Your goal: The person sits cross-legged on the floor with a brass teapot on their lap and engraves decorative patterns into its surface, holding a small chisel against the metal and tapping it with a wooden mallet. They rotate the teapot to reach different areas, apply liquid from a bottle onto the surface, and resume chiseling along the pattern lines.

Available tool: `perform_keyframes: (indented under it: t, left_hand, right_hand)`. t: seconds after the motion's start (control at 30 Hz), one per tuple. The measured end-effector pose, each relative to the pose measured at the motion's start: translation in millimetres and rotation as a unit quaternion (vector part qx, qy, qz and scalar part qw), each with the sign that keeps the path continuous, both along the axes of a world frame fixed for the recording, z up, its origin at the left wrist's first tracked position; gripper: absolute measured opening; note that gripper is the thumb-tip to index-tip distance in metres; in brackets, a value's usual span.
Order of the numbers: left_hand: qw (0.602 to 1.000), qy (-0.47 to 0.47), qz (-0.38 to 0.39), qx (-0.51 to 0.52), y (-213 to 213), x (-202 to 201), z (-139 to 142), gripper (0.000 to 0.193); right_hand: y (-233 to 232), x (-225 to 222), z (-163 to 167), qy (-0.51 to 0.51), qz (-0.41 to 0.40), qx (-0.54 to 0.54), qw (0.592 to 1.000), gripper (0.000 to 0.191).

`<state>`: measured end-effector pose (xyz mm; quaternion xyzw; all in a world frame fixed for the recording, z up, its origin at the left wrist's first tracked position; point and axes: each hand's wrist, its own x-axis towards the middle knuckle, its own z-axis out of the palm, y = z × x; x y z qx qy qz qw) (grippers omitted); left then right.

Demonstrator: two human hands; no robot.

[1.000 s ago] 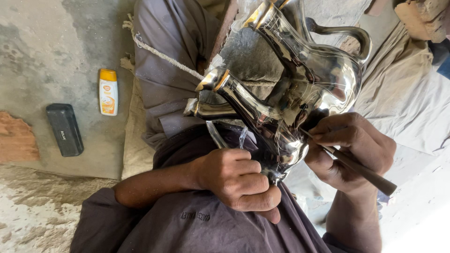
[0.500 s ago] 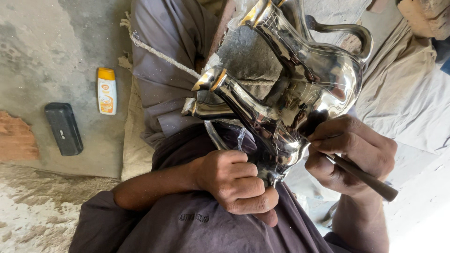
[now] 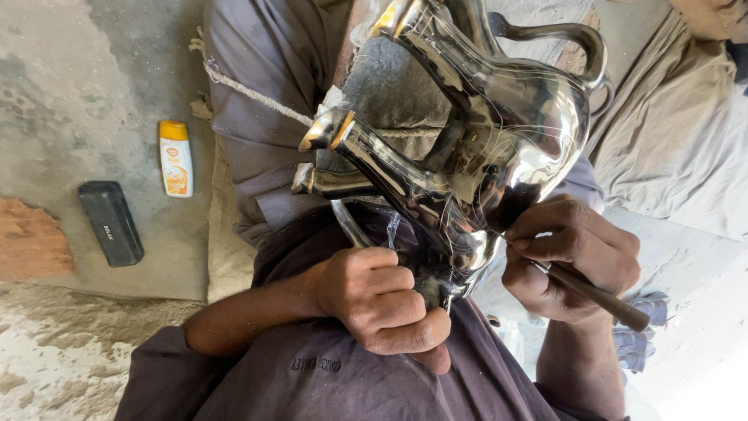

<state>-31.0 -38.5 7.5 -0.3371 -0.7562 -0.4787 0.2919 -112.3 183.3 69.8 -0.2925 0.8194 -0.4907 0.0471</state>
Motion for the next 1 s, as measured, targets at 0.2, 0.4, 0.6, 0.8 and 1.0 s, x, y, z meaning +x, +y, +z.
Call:
perform_keyframes:
  t: [0.2,0.4,0.6,0.8,1.0]
  left_hand:
    - [1.0,-0.003,-0.01,-0.01,-0.6,-0.1,1.1,0.044]
    - [1.0,-0.002,-0.014,-0.012,1.9,-1.4,1.9,0.046]
    - [0.999,-0.006,-0.024,-0.02,2.7,-1.8,2.3,0.048]
    - [0.999,-0.01,-0.024,-0.02,6.2,-0.1,1.8,0.049]
    - [0.999,-0.019,-0.029,-0.03,6.4,-0.9,4.7,0.05]
  right_hand:
    - [6.8,10.8,-10.9,0.0,-0.035,-0.035,0.999,0.017]
    - [10.9,23.1,-19.9,-0.017,-0.077,-0.076,0.994,0.02]
    - [14.6,34.2,-33.9,-0.017,-0.113,-0.112,0.987,0.018]
    - [17.3,43.3,-39.5,-0.04,-0.138,-0.149,0.978,0.013]
    - [21.8,48.3,-48.0,-0.041,-0.133,-0.172,0.975,0.014]
